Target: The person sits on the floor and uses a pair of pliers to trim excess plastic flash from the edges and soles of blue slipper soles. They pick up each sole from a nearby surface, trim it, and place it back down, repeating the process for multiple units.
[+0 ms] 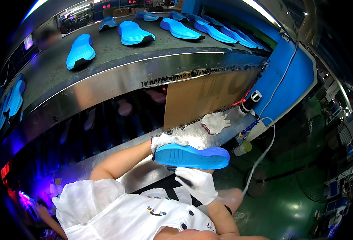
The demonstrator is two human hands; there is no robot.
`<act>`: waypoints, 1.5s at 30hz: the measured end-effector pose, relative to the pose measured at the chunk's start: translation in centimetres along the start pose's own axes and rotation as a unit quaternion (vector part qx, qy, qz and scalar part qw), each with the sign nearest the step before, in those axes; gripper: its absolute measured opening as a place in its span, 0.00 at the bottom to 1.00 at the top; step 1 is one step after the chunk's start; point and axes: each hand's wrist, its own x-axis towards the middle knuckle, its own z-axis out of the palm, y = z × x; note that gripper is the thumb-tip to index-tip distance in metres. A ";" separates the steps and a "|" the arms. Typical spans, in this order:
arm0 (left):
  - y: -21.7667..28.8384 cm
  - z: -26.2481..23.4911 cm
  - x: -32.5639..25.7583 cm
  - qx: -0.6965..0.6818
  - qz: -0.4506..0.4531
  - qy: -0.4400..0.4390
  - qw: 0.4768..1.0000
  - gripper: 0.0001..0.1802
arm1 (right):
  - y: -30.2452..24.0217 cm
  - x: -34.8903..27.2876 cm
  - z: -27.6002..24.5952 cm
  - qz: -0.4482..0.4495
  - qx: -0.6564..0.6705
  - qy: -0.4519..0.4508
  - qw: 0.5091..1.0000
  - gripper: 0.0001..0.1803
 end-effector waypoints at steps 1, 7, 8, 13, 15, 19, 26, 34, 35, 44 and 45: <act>0.1 0.0 0.1 -0.025 -0.037 0.010 0.999 0.24 | 0.1 0.1 -0.2 0.024 0.093 0.054 0.994 0.12; 0.6 -0.2 -0.3 -0.047 -0.085 0.021 0.995 0.24 | 0.3 -0.1 -0.3 0.023 0.029 0.032 0.999 0.12; 0.7 -0.2 -0.4 -0.050 -0.087 0.025 0.995 0.24 | -0.4 0.2 -0.7 0.036 0.007 0.007 0.999 0.12; 1.6 -0.1 0.0 -0.055 -0.108 0.030 0.992 0.25 | 2.3 0.4 -0.5 0.065 0.129 0.117 0.983 0.13; 1.8 0.2 -0.3 -0.040 -0.109 0.049 0.992 0.23 | 0.4 0.1 -1.1 0.010 -0.007 0.045 0.999 0.13; -1.0 -2.5 0.4 0.020 -0.079 0.122 0.989 0.23 | 1.0 0.3 -1.3 0.005 0.046 0.124 0.991 0.10; 0.2 -2.2 -0.3 0.213 0.151 0.013 0.965 0.34 | 0.4 -0.2 -1.8 -0.039 0.002 0.116 0.992 0.11; 2.6 -0.3 -1.7 -0.036 -0.124 0.153 0.980 0.34 | 0.7 -0.4 -2.8 -0.039 -0.059 0.111 0.991 0.11; 2.8 -0.3 -1.7 -0.074 -0.156 0.160 0.972 0.35 | 1.3 -0.2 -3.0 -0.020 -0.072 0.121 0.990 0.11; 5.0 1.3 -2.6 -0.065 -0.115 0.152 0.979 0.33 | 2.0 -0.2 -4.6 -0.023 -0.052 0.110 0.992 0.16; 4.2 0.5 -2.5 -0.084 -0.099 0.165 0.978 0.32 | 1.3 -0.1 -4.6 -0.044 -0.054 0.076 0.995 0.16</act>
